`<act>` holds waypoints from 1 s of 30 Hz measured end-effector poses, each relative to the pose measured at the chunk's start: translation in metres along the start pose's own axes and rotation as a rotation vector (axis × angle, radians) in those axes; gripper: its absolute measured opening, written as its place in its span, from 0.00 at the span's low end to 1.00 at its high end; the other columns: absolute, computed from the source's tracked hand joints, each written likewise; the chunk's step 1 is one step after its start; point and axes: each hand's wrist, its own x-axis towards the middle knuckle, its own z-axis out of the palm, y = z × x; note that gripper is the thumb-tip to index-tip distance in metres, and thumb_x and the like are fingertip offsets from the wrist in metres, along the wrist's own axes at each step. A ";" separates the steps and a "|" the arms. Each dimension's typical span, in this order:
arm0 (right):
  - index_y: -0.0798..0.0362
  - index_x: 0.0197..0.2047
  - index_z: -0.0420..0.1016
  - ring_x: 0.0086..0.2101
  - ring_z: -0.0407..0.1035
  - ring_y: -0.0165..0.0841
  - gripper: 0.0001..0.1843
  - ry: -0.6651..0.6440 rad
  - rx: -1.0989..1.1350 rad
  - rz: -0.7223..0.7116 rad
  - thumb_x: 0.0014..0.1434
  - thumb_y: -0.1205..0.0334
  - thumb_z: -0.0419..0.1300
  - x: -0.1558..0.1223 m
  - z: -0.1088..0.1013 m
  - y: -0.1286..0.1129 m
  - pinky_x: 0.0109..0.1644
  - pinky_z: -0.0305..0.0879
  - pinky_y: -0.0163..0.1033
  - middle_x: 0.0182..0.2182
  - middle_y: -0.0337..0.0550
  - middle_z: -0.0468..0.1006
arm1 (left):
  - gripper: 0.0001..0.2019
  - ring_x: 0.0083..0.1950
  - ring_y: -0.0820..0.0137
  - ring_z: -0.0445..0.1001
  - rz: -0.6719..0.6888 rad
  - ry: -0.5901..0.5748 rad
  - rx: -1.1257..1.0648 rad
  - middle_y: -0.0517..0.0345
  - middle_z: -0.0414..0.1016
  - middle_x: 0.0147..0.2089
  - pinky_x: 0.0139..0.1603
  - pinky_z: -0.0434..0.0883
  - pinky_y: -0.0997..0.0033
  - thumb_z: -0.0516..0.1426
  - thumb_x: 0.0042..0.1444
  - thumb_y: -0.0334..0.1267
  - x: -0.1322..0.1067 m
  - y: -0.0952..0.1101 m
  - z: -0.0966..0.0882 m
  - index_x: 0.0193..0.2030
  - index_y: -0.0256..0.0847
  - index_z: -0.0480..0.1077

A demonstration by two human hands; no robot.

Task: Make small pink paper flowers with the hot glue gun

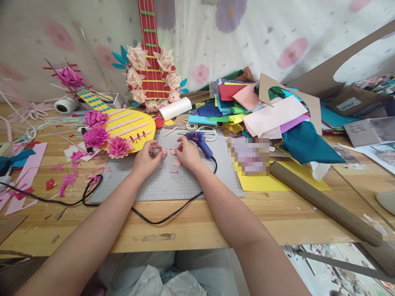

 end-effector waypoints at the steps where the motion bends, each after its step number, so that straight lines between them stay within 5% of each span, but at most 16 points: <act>1: 0.51 0.46 0.64 0.34 0.72 0.34 0.18 0.003 0.011 0.010 0.50 0.70 0.58 0.000 0.000 0.000 0.40 0.67 0.41 0.32 0.40 0.78 | 0.17 0.30 0.73 0.70 0.004 0.002 0.002 0.56 0.77 0.43 0.33 0.66 0.70 0.58 0.51 0.36 0.000 0.000 0.000 0.48 0.43 0.63; 15: 0.51 0.46 0.64 0.32 0.73 0.33 0.18 0.059 0.119 0.071 0.50 0.70 0.55 0.002 0.001 0.003 0.39 0.67 0.42 0.30 0.38 0.77 | 0.20 0.29 0.73 0.70 0.058 0.023 0.048 0.56 0.78 0.46 0.34 0.68 0.69 0.55 0.50 0.31 -0.001 0.001 -0.004 0.51 0.44 0.65; 24: 0.53 0.48 0.66 0.44 0.69 0.42 0.19 0.140 -0.132 -0.178 0.50 0.67 0.58 -0.008 0.000 -0.016 0.47 0.65 0.48 0.43 0.50 0.76 | 0.21 0.28 0.73 0.70 0.030 0.003 0.062 0.56 0.78 0.46 0.34 0.67 0.69 0.55 0.49 0.28 -0.001 0.002 -0.006 0.52 0.44 0.65; 30: 0.53 0.51 0.65 0.47 0.66 0.42 0.20 -0.044 -0.102 -0.361 0.55 0.64 0.58 -0.011 0.015 -0.033 0.51 0.62 0.46 0.42 0.45 0.78 | 0.22 0.30 0.73 0.71 0.037 0.005 0.048 0.57 0.77 0.47 0.37 0.69 0.69 0.53 0.50 0.25 0.000 -0.002 -0.003 0.52 0.43 0.65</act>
